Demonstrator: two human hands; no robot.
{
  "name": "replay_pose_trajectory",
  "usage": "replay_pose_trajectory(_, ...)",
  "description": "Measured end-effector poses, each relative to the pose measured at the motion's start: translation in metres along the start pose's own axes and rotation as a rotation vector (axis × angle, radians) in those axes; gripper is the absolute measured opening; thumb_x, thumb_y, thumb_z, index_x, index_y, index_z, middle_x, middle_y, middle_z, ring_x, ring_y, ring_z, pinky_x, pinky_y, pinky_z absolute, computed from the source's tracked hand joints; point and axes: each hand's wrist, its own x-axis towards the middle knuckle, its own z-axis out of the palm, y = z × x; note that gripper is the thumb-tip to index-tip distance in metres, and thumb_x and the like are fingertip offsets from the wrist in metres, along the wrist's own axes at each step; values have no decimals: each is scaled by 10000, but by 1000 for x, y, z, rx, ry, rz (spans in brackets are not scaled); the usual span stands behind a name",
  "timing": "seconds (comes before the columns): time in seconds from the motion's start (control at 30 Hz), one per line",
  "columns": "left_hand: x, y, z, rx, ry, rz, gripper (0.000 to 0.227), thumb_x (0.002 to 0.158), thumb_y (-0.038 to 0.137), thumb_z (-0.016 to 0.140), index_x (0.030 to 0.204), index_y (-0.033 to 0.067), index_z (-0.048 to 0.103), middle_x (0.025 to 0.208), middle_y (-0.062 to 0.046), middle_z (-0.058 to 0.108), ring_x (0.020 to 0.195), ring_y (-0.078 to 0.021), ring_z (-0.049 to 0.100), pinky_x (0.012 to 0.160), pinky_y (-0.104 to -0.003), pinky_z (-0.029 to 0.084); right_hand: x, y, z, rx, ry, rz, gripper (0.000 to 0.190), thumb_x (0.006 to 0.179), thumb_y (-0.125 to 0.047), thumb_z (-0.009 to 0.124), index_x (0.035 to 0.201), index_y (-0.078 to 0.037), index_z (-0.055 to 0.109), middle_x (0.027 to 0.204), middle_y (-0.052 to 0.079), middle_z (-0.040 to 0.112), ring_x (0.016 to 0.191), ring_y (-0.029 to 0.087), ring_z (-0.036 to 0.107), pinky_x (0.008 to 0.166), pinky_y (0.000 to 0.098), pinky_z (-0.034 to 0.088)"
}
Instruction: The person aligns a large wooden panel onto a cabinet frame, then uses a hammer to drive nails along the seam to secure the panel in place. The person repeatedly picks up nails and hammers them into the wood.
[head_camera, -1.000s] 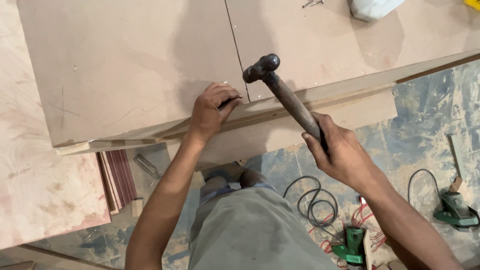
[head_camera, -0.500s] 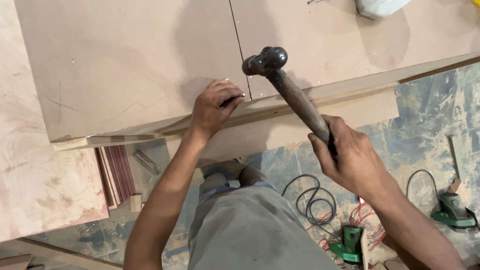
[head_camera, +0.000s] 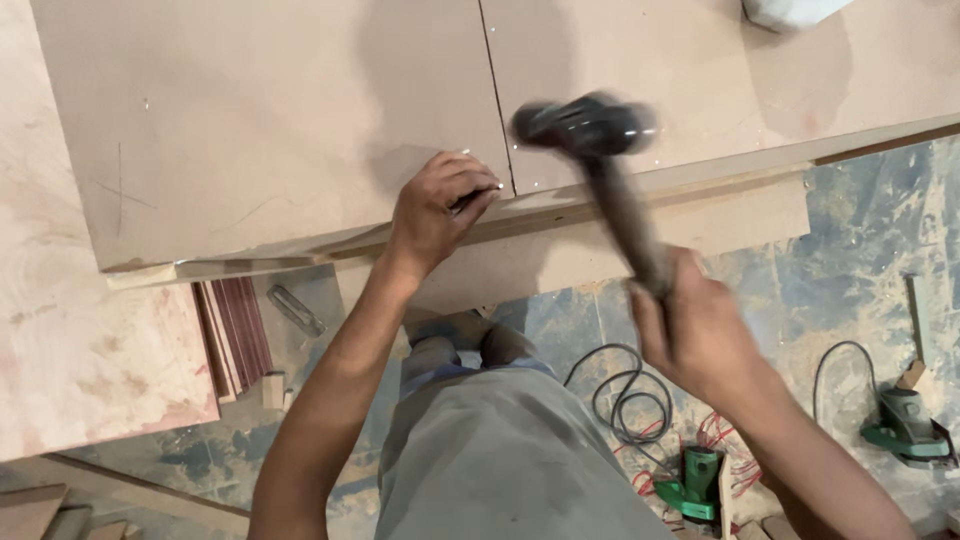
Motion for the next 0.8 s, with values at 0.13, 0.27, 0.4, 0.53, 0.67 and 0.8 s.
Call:
replay_pose_trajectory(0.13,1,0,3,27,15,20,139,857,108,822,980,76,765,1040,-63,760,1063,-258,696,963,-383,557,17,13,14,-136,-242,81,301,1011,-170,631,1171,24,467,633,224,623,574,446,646,531,521,506)
replay_pose_trajectory(0.27,2,-3,0,-3,19,44,125,875,105,830,973,74,759,1029,-55,757,1065,-258,695,1010,-398,549,5,15,10,-27,-36,-20,370,980,-142,607,1256,49,452,669,233,632,580,444,661,516,527,501)
replay_pose_trajectory(0.4,3,-2,0,-8,2,5,131,867,94,824,976,66,756,1033,-60,758,1083,-265,692,995,-391,554,2,24,19,-59,-111,31,367,962,-165,634,1224,31,468,624,247,619,571,463,651,515,548,502)
replay_pose_trajectory(0.53,-2,-4,8,19,13,-17,145,853,115,829,980,81,769,1046,-65,761,1088,-268,690,971,-391,557,15,40,27,-114,-180,-17,319,994,-159,611,1210,26,466,657,244,626,600,470,643,524,551,493)
replay_pose_trajectory(0.67,-3,-14,4,-19,-18,31,136,880,116,829,993,80,763,1055,-72,757,1107,-268,685,992,-392,551,47,50,25,-242,-32,-89,384,1007,-160,616,1282,61,465,769,279,643,592,482,622,514,550,485)
replay_pose_trajectory(0.8,-24,-37,-61,-1030,403,-970,360,980,183,648,1319,62,661,1307,-155,621,1116,-241,627,955,-407,593,91,75,36,-389,134,-55,371,1002,-139,665,1303,23,521,1066,266,661,793,460,652,668,574,506)
